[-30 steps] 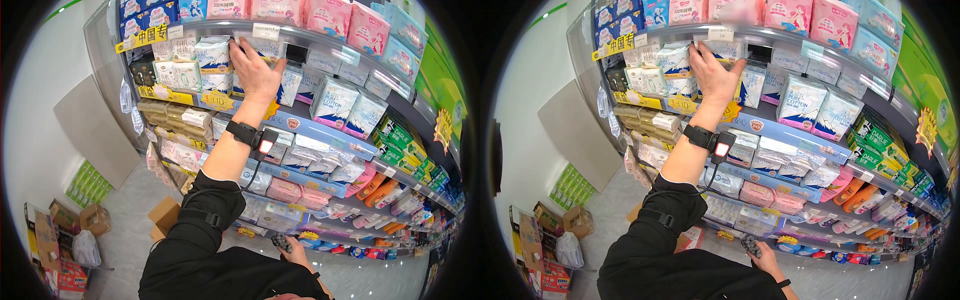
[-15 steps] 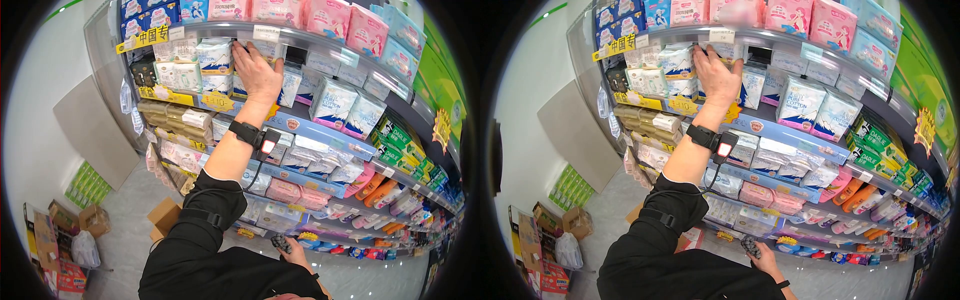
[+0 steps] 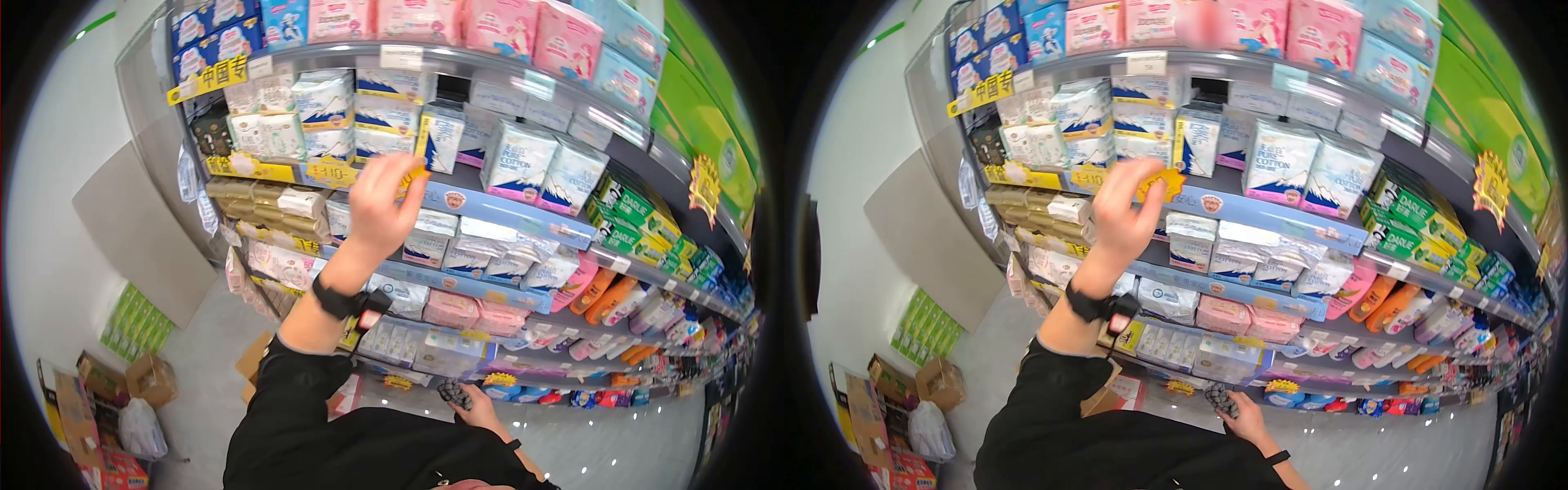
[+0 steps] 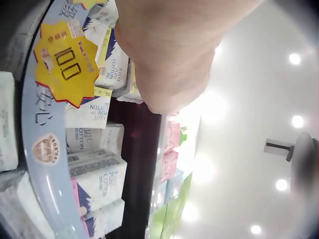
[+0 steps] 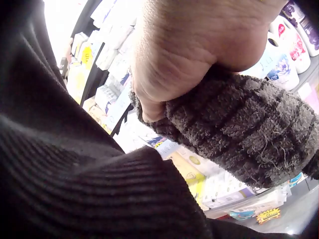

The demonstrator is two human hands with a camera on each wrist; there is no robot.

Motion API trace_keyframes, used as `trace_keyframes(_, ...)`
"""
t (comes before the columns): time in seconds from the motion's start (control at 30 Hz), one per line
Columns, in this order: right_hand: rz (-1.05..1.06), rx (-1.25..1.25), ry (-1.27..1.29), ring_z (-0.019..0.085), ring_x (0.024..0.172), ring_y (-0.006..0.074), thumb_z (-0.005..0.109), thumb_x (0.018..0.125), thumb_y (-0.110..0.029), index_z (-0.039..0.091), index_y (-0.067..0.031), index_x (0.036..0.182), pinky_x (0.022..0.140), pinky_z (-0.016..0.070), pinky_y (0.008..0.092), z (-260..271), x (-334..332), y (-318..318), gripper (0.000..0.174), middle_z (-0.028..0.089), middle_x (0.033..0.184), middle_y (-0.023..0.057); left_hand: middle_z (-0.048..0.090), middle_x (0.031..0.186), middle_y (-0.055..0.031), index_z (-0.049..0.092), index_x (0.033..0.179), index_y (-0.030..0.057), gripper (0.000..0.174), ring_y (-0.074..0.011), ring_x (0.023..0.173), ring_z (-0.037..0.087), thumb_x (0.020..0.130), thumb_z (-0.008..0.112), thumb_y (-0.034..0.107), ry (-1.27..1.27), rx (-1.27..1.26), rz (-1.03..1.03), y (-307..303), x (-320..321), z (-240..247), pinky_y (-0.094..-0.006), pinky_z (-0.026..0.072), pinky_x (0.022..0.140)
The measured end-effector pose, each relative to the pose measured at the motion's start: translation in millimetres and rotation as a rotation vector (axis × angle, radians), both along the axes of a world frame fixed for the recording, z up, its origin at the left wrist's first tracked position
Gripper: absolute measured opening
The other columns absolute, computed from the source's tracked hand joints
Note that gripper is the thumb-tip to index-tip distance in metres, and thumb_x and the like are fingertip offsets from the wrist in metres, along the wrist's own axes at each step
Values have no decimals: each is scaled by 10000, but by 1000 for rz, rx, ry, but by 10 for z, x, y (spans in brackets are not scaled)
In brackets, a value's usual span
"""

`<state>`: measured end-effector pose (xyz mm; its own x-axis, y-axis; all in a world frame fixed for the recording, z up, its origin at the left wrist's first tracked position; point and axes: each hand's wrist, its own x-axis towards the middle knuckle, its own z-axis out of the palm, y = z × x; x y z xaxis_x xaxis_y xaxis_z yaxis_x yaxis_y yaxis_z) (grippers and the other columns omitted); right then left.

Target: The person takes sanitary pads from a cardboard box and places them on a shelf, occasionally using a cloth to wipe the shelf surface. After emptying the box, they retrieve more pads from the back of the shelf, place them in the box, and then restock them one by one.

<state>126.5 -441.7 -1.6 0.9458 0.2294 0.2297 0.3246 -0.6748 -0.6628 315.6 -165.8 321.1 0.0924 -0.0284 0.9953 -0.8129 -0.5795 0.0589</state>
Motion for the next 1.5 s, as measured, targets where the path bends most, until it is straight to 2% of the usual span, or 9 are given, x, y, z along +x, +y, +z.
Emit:
trace_keyframes(0.33,62,24,137,612,868,349,756,748,-262,590,-42,1117,763,504,398,-143,-12,141,461,610,977,142,619,823,-123,623,842,5,212,-233,643,618,670,707,95,-8,573,-417,116,-1292,284,-321,495,514)
trace_keyframes(0.43,141,59,339,610,878,346,756,748,-247,588,-40,1121,770,502,393,-336,-160,238,458,609,991,147,443,568,-20,499,540,61,176,-180,544,482,574,617,187,-56,556,-504,-22,-1598,443,-332,342,421)
trace_keyframes(0.83,109,-78,130,606,934,337,759,737,-170,580,-28,1131,797,495,384,211,-257,920,455,609,1030,153,480,624,-60,489,592,42,202,-211,567,516,548,585,215,63,616,-84,416,-2218,234,-309,418,474)
trace_keyframes(1.07,25,39,418,605,981,335,765,736,-162,576,-19,1134,825,499,387,-60,-405,1005,464,615,1074,153,504,660,-85,483,625,30,238,-230,581,538,531,565,233,73,741,51,555,-2303,173,-295,466,507)
trace_keyframes(1.13,-22,90,524,605,988,336,768,731,-160,576,-19,1136,827,501,390,-224,-475,941,469,616,1084,158,533,670,-75,524,670,29,210,-235,567,547,576,572,211,296,437,-553,657,-2054,91,-284,468,487)
trace_keyframes(1.17,-65,120,565,605,991,337,769,729,-159,576,-19,1137,828,502,392,-239,-505,886,472,616,1090,161,579,726,-63,587,762,38,200,-232,605,575,632,626,185,422,669,-524,851,-1894,134,-298,479,500)
trace_keyframes(1.2,-39,37,397,601,1006,342,769,730,-165,578,-21,1142,837,502,393,-87,-536,849,476,616,1096,170,598,756,-75,622,856,42,232,-246,639,593,663,694,149,265,504,-560,966,-1648,-211,-338,490,529)
trace_keyframes(1.27,-81,-89,186,592,1019,371,761,741,-176,590,-30,1141,860,498,404,-75,-652,665,459,626,1098,179,622,809,-121,623,911,17,254,-327,683,590,683,723,67,654,653,-341,1277,-1502,-498,-357,489,575)
trace_keyframes(1.5,-581,60,473,644,947,253,726,784,-146,598,-4,1130,841,497,345,467,-629,-117,396,661,1056,151,674,828,-146,654,1002,-11,247,-251,711,658,795,661,122,1540,249,-183,1638,-1524,-2386,-325,523,665)
